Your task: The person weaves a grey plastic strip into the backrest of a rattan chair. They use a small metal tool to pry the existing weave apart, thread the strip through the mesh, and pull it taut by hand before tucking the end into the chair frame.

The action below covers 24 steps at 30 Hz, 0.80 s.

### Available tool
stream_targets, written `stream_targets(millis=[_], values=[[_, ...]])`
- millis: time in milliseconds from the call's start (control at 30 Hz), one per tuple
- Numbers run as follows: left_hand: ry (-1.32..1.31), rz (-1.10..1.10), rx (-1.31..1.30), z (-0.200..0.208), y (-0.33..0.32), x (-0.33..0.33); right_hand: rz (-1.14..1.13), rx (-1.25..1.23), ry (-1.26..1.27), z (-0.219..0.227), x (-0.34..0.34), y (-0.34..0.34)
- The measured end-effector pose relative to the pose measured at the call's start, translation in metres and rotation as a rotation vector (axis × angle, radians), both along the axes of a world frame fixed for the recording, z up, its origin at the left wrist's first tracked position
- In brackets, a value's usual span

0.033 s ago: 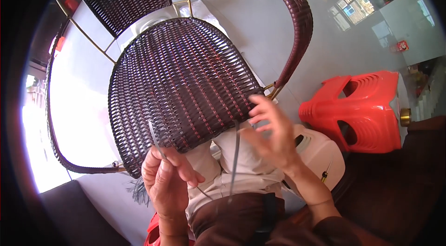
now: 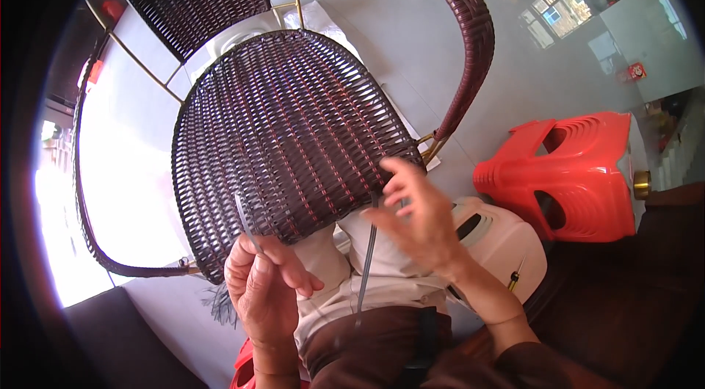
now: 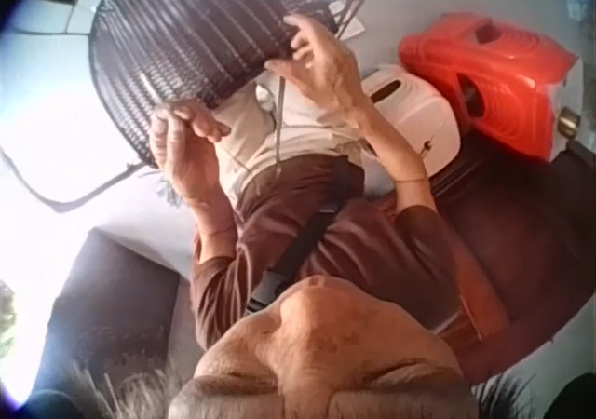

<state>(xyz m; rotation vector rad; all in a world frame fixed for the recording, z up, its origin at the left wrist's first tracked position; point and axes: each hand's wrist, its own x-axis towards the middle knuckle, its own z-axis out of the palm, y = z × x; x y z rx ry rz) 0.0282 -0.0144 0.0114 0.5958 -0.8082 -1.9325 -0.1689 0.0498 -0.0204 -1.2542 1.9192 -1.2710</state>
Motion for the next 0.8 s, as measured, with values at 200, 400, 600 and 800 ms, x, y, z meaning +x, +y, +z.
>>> stream_targets(millis=[200,400,600,800], values=[[-0.069,0.135,0.017,0.005,-0.014,0.006,0.006,0.001,0.181,-0.062,0.026,0.039],[-0.017,0.033,0.215,0.008,-0.016,-0.036,-0.255,0.223,-1.270,-0.098,0.033,0.049],[-0.345,-0.216,0.148,-0.078,0.022,-0.097,-0.137,0.252,-0.979,-0.098,0.048,0.055],[-0.549,-0.148,0.026,-0.121,0.057,-0.118,-0.303,0.219,-0.566,-0.091,0.022,0.143]])
